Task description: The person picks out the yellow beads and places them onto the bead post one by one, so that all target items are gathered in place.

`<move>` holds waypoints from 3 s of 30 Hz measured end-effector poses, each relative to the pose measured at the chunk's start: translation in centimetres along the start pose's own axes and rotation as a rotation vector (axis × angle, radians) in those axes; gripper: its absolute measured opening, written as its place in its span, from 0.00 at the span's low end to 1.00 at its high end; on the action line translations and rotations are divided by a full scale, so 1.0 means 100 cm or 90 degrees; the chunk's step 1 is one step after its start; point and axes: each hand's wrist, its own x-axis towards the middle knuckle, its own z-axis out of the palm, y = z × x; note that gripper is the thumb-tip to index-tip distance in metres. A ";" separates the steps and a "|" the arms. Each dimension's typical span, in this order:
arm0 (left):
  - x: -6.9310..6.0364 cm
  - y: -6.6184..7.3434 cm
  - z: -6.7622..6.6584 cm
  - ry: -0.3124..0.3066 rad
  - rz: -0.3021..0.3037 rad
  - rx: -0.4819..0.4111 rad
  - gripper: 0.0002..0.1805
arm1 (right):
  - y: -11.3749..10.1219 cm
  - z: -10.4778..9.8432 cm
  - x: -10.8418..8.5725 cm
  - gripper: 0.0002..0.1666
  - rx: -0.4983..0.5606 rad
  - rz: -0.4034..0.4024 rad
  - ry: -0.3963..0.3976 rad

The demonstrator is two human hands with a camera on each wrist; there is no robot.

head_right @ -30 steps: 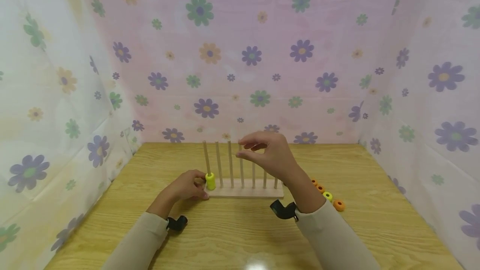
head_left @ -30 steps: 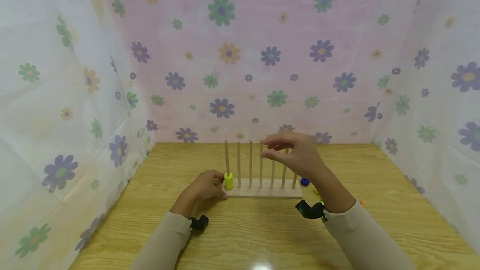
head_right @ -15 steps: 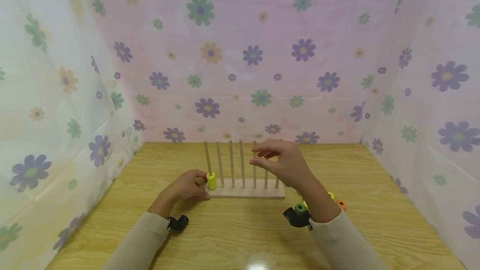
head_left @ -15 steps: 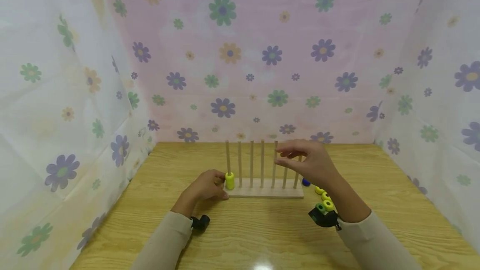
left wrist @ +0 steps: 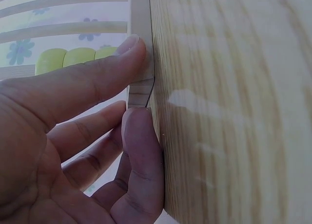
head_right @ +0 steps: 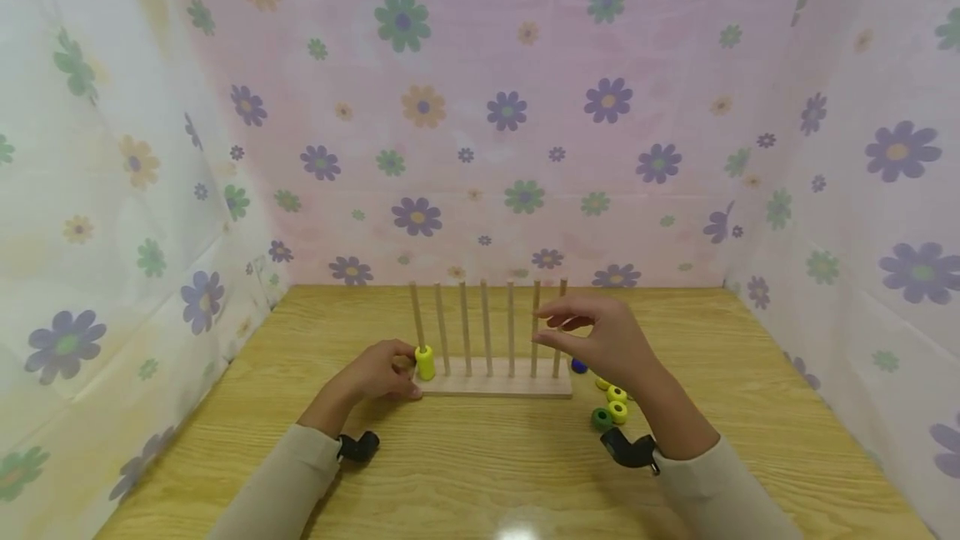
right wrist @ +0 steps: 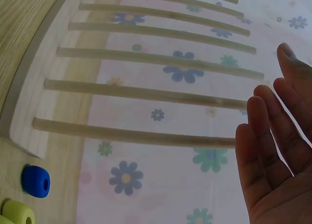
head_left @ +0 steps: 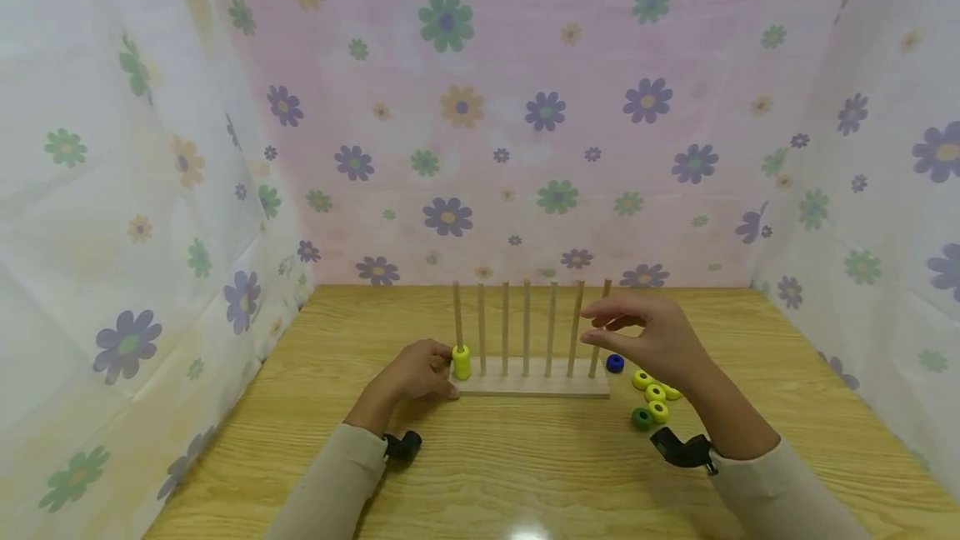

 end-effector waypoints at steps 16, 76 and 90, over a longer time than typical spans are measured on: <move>0.001 -0.002 0.000 -0.016 0.005 -0.012 0.39 | 0.030 -0.029 -0.029 0.17 -0.044 0.103 -0.027; 0.001 -0.004 -0.003 -0.016 0.000 -0.017 0.41 | 0.153 -0.095 -0.108 0.23 0.211 0.342 -0.298; 0.002 -0.005 0.000 -0.014 -0.001 -0.010 0.41 | 0.163 -0.094 -0.112 0.26 0.213 0.360 -0.333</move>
